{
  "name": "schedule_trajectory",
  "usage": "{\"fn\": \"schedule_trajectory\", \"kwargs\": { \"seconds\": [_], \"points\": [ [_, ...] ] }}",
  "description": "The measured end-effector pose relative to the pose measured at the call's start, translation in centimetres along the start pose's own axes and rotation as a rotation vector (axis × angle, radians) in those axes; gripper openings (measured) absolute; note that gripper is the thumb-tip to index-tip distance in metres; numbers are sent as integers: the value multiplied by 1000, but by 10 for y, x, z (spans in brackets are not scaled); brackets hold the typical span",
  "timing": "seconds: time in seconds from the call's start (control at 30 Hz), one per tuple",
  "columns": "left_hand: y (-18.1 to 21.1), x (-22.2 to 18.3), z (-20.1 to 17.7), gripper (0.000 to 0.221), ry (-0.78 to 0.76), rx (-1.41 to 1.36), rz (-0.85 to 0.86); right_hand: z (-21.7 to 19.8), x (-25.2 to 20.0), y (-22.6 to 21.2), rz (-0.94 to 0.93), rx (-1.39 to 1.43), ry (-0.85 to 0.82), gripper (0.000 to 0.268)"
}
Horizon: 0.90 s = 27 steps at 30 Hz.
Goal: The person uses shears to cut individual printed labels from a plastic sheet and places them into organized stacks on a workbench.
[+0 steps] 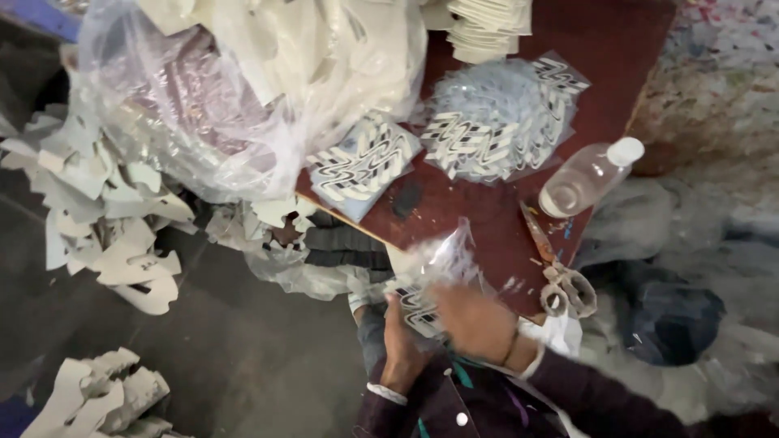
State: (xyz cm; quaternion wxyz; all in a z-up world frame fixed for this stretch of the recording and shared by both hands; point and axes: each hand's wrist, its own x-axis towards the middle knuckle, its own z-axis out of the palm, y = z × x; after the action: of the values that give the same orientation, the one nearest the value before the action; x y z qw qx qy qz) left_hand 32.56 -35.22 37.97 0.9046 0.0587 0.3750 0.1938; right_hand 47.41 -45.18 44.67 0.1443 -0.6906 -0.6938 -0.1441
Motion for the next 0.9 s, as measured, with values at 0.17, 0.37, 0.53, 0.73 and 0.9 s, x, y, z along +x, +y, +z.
{"fn": "schedule_trajectory", "kwargs": {
  "seconds": [0.17, 0.37, 0.53, 0.73, 0.9],
  "points": [
    [-15, 42, -49, 47, -39, 429, 183, -1, -6, -24, 108, 747, -317, 19],
    [-1, 18, -6, 37, 101, 386, 189, 18, 100, 123, 544, 336, -401, 40],
    [-3, 17, -22, 41, 100, 363, 216, 100, 95, 193, 466, -44, 41, 69],
    [7, 22, -25, 40, 139, 350, 234, 167, 37, 192, 371, -296, -199, 41],
    [3, 30, -23, 38, 121, 364, 248, 86, 62, 181, 471, -107, -484, 21]
  ]
}}
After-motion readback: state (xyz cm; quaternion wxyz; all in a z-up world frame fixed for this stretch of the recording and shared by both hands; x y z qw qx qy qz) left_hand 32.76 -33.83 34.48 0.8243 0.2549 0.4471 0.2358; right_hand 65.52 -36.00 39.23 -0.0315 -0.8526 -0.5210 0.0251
